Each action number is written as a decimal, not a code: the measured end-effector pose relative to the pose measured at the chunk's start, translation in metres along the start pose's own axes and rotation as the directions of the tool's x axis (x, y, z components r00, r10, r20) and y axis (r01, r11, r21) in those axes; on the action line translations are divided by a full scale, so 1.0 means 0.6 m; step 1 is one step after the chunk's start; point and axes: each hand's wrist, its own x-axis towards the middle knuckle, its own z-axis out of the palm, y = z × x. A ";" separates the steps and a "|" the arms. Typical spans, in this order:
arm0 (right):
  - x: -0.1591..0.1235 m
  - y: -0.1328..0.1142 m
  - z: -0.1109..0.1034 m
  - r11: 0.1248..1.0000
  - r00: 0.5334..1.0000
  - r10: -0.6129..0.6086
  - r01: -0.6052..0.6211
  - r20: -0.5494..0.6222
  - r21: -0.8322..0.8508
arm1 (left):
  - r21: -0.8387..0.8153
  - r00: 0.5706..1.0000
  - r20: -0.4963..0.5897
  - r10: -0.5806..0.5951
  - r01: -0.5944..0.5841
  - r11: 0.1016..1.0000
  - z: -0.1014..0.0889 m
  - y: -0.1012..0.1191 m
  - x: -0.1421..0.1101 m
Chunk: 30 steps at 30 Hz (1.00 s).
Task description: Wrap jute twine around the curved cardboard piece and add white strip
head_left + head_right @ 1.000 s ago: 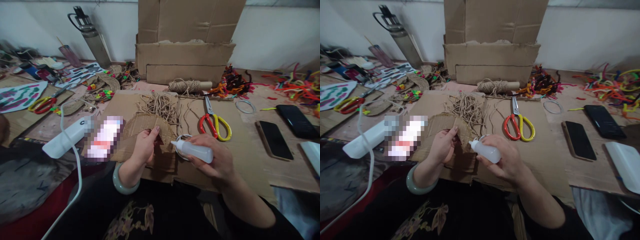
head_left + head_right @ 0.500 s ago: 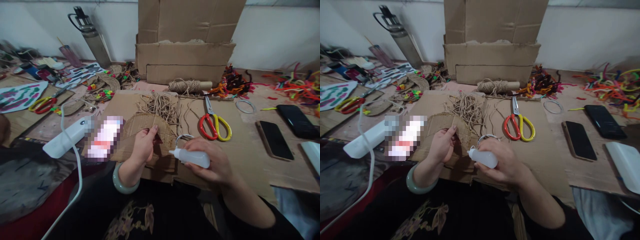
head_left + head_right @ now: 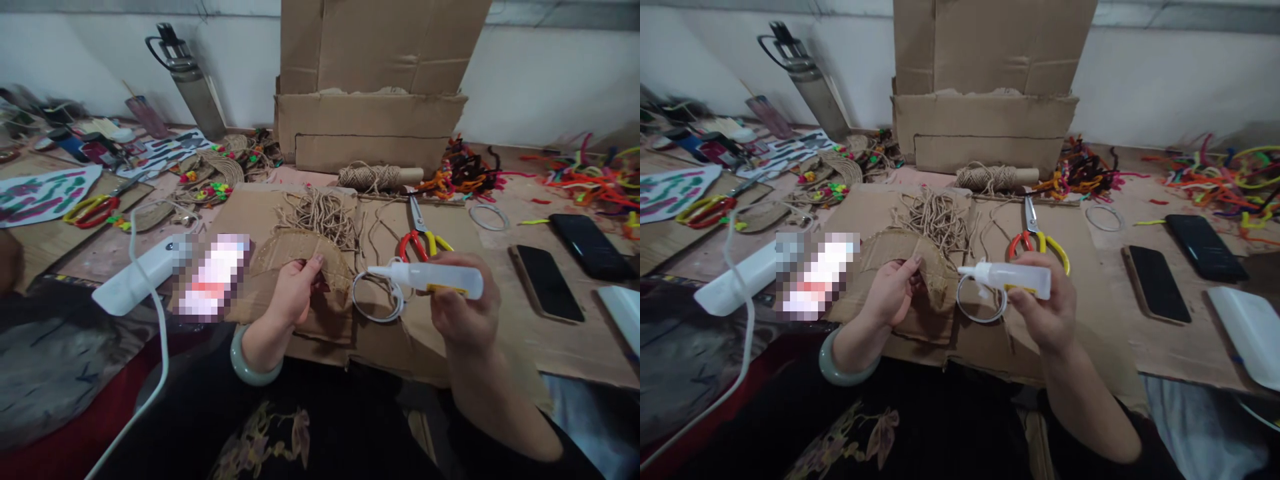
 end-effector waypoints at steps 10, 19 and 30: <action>0.058 -0.004 0.004 0.924 0.888 0.375 -0.335 -0.265 0.183 | 0.206 0.982 0.142 -0.122 0.091 0.974 -0.003 -0.004 -0.014; 0.084 0.012 -0.030 0.903 0.902 0.423 -0.413 -0.084 0.118 | 0.758 0.944 0.313 -0.102 -0.184 0.626 -0.046 0.032 -0.072; 0.140 -0.001 -0.057 0.947 0.945 0.313 -0.317 -0.090 -0.042 | 0.767 0.937 0.339 -0.085 -0.223 0.602 -0.093 0.017 -0.057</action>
